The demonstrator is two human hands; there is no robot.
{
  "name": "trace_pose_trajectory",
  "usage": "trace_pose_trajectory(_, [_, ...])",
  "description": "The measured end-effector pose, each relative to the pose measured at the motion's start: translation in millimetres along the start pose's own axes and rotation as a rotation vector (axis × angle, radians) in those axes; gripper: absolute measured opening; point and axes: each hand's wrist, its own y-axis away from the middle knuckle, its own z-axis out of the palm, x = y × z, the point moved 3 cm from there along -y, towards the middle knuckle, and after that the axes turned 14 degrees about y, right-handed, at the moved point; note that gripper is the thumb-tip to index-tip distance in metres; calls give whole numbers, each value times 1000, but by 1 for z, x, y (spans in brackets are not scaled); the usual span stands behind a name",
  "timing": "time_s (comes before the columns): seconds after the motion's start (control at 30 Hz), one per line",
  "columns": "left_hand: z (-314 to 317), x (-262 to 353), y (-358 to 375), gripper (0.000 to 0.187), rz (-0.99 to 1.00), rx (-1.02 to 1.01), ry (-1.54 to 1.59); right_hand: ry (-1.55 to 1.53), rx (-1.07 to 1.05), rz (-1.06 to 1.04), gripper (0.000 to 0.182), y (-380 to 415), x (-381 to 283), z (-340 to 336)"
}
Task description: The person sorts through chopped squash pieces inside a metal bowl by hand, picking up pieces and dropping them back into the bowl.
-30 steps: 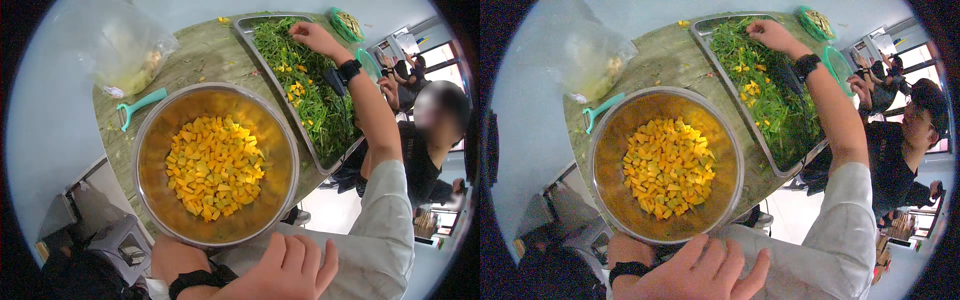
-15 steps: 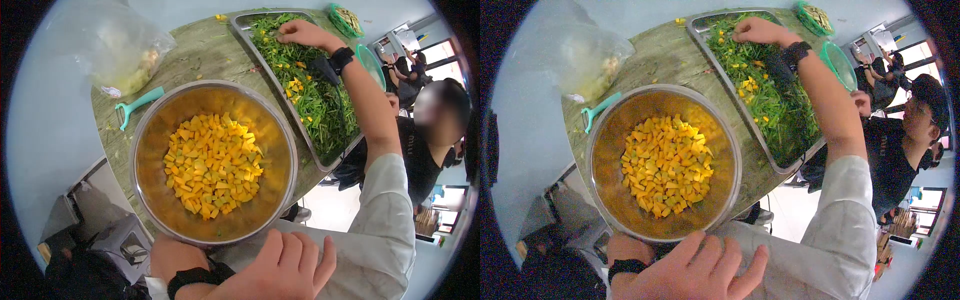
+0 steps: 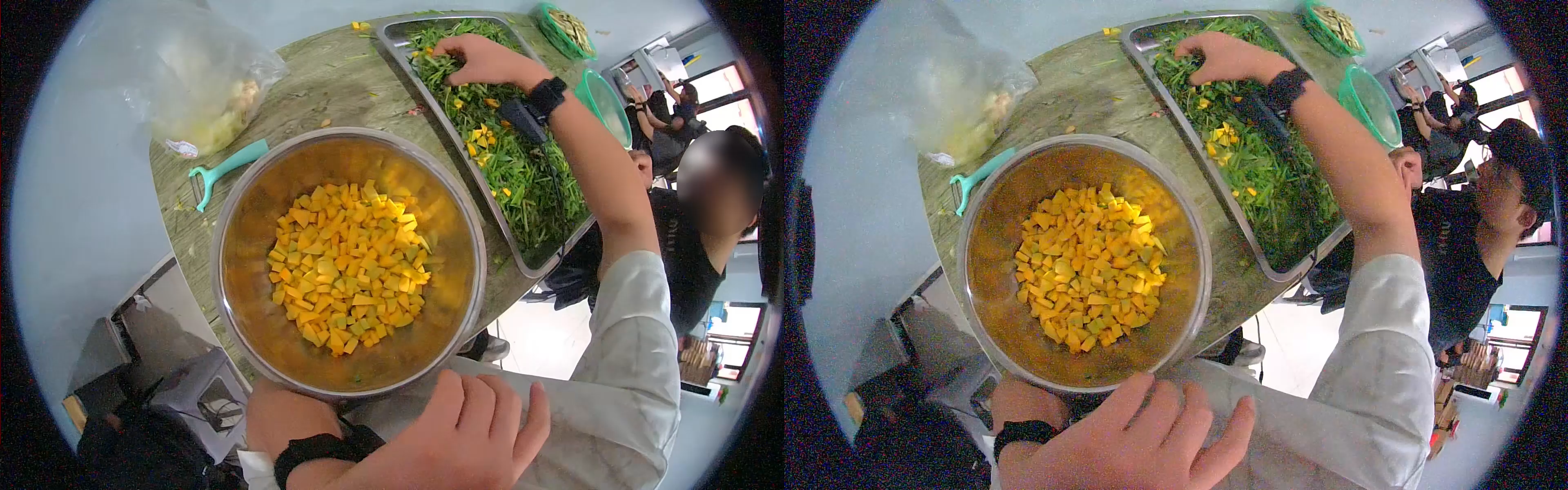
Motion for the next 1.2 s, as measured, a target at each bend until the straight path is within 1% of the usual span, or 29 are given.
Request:
trace_pose_trajectory(0.03, [10,-7,1,43,84,29,-65,-38,1,26,57,7,-3,-8])
trace_pose_trajectory(0.07, [14,-9,1,43,127,46,-103,-77,3,54,55,13,-5,-15])
trace_pose_trajectory(0.1, [19,-10,2,43,169,65,-142,-169,-26,109,53,18,-6,-21])
trace_pose_trajectory(0.13, [20,-10,3,43,172,73,-155,-260,-55,165,52,22,-6,-26])
trace_pose_trajectory(0.17, [21,-7,3,43,127,88,-124,-351,-83,222,51,25,-5,-28])
trace_pose_trajectory(0.27, [18,8,4,43,-58,132,20,-301,73,106,42,30,-2,-31])
trace_pose_trajectory(0.3, [17,11,4,44,-105,141,56,-331,55,138,42,30,2,-30])
trace_pose_trajectory(0.33, [16,11,4,44,-104,137,53,-360,38,170,42,30,7,-28])
trace_pose_trajectory(0.4, [15,8,3,44,-22,112,-23,-450,32,220,40,30,14,-22])
trace_pose_trajectory(0.47, [14,-5,1,42,141,67,-165,-572,56,257,35,32,19,-15])
trace_pose_trajectory(0.57, [29,1,2,31,51,191,-12,-691,61,286,34,38,19,-23])
trace_pose_trajectory(0.67, [16,10,4,44,-65,121,75,-854,104,318,35,46,33,-25])
trace_pose_trajectory(0.7, [12,12,5,46,-86,106,97,-753,158,338,37,48,40,-29])
trace_pose_trajectory(0.77, [8,10,5,46,-75,110,103,-547,263,371,39,52,58,-41])
trace_pose_trajectory(0.83, [14,9,6,45,-57,131,73,-710,238,399,38,56,62,-51])
trace_pose_trajectory(0.9, [13,9,5,45,-34,106,71,-906,203,426,37,61,64,-58])
trace_pose_trajectory(0.93, [2,7,5,45,-27,66,91,-969,197,419,36,61,63,-58])
trace_pose_trajectory(0.97, [-1,6,4,44,-20,46,99,-952,195,428,38,64,60,-57])
trace_pose_trajectory(1.07, [-5,5,3,44,-2,15,109,-1120,190,400,35,63,58,-52])
trace_pose_trajectory(1.13, [4,4,4,44,10,121,88,-1208,152,361,34,66,48,-55])
trace_pose_trajectory(1.2, [4,4,4,45,12,137,91,-1266,147,364,31,65,44,-57])
